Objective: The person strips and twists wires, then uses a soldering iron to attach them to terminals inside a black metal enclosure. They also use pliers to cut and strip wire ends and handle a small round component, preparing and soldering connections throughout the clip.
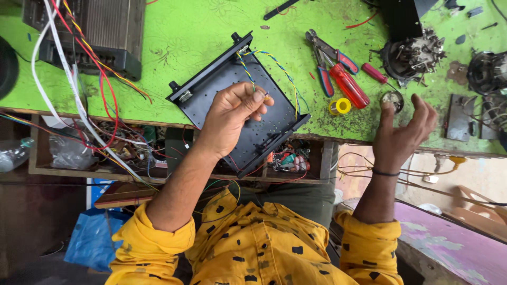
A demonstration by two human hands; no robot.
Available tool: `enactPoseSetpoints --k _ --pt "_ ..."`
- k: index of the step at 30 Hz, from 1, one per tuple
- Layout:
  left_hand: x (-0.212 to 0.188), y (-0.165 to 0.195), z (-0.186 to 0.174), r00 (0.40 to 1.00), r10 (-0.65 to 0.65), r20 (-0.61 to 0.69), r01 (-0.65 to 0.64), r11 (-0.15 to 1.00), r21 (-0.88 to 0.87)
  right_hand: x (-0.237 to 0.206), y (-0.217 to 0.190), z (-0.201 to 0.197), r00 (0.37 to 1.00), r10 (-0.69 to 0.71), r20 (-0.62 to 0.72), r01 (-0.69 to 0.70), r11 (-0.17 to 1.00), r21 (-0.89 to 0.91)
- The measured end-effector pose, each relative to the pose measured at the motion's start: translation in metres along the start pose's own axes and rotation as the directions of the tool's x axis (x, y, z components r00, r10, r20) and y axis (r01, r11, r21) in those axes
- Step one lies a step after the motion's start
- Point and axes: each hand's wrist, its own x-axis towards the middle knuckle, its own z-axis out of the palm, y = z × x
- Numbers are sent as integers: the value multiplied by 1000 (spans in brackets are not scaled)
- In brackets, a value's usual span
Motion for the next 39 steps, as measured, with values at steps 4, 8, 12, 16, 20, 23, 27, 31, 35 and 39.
enactPoseSetpoints --k 4,8,12,16,20,23,27,31,35,39 --pt "0 0 0 1000 -13 -6 13 998 -55 -14 -42 0 993 -2 117 -25 974 224" --pt "-1 1 -1 1000 -15 -5 15 995 -99 -24 -79 4 970 -164 178 121 966 230" --pt "-3 3 -2 1000 -7 3 7 994 -112 -24 -91 8 965 -159 210 118 974 195" --pt "-3 1 -4 1000 8 14 -6 994 -112 -23 -90 8 962 -181 205 143 973 183" --pt "-1 -8 -2 990 140 -1 -140 987 81 -21 -89 4 960 -189 206 138 961 239" --pt "-2 -15 0 983 183 24 -184 977 104 -18 -87 -2 960 -151 236 89 964 252" --pt "-6 -19 -2 976 208 64 -216 963 164 -27 -71 -7 970 -118 215 62 966 251" --pt "-6 -18 -6 974 199 104 -208 975 74 -42 -14 -14 996 -54 65 32 954 297" --pt "-5 -17 -9 968 212 137 -226 969 97 -17 92 -60 581 800 -151 -60 227 972" --pt "0 -22 -11 985 162 59 -169 974 153 -15 157 -107 782 583 -219 115 210 971"
